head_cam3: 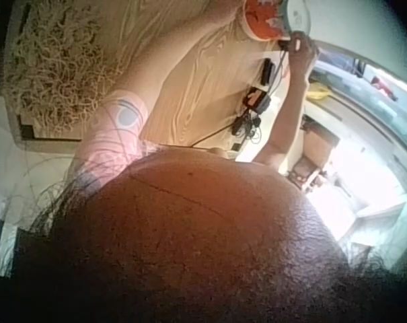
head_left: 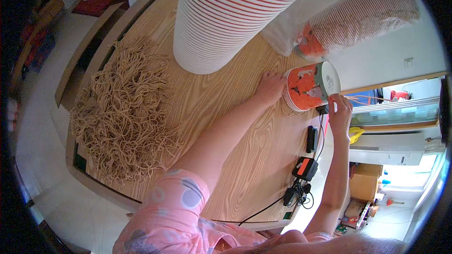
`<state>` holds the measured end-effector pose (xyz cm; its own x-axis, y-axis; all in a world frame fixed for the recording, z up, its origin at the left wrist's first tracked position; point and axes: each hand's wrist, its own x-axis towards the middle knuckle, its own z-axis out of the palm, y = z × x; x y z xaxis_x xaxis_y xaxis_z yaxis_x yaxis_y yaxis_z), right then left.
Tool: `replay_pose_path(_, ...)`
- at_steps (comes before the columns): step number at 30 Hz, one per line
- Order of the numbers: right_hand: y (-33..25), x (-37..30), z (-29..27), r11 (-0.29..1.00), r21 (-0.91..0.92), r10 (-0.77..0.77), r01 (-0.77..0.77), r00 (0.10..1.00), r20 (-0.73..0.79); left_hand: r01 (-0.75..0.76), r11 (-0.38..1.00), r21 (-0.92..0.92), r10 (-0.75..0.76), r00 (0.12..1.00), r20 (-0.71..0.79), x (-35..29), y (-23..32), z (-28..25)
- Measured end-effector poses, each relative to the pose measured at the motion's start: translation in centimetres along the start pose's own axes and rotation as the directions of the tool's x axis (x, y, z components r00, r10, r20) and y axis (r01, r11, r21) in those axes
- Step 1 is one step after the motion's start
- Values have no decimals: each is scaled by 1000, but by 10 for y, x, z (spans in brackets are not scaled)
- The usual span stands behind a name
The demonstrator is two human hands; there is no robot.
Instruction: Assemble paper cups by placing shredded paper filler inside and attaching a string handle.
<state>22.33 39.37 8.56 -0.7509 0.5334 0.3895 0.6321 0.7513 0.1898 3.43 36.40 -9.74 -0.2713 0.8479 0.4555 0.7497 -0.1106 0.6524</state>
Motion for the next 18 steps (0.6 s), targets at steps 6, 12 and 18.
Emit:
replay_pose_path(6, -2, -2, -12, 996, -70, 49, -47, 999, 25, -22, 997, -79, 24, 999, 23, 5, 7, 10)
replay_pose_path(12, -5, -3, -5, 992, -84, 95, -90, 994, 62, 4, 1000, 1, -5, 994, 107, 1, 3, 12)
replay_pose_path(18, -11, 1, -3, 993, -108, 63, -55, 996, 69, 36, 968, -250, -17, 997, 78, -12, 5, -21)
